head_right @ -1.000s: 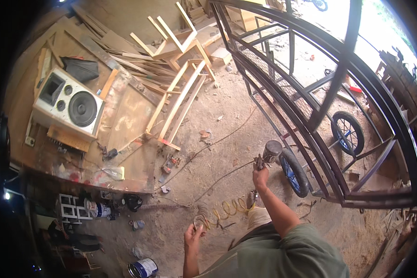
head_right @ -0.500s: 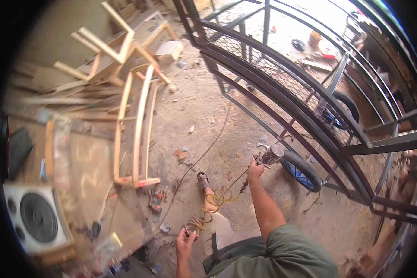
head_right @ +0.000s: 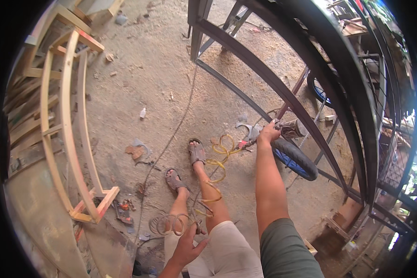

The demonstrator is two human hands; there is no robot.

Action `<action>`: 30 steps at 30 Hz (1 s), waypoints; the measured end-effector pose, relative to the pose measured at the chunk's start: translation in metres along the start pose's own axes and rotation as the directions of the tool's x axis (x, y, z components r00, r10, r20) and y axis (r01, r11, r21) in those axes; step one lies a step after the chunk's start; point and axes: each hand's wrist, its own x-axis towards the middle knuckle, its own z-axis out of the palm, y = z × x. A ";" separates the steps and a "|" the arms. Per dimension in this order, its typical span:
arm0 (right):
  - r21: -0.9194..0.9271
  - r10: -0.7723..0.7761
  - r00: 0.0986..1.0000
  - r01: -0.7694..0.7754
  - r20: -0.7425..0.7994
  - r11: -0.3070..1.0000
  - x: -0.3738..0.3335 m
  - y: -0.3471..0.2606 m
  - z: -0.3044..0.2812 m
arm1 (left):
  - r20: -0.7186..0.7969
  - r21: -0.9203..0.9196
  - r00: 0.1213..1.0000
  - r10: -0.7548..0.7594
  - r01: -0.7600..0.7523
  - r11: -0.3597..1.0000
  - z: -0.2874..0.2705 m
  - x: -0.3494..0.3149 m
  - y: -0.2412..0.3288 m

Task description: The person uses a spray gun to apply paint to a metal cart frame and uses a brush to apply paint from a small container to the frame's joints.

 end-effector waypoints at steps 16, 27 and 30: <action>-0.227 -0.919 0.394 0.894 -0.007 0.385 0.161 -0.130 0.099 | 0.245 -0.256 0.969 -0.027 0.092 0.962 0.013 0.134 -0.012; -0.312 -0.924 0.381 0.874 -0.038 0.373 0.324 -0.185 0.089 | 0.176 -0.321 0.974 0.139 -0.077 0.944 0.008 0.149 -0.025; -0.135 -0.682 0.732 0.676 0.004 0.725 0.216 -0.083 0.133 | 0.165 -0.257 0.986 -0.024 0.067 0.964 0.014 0.143 -0.024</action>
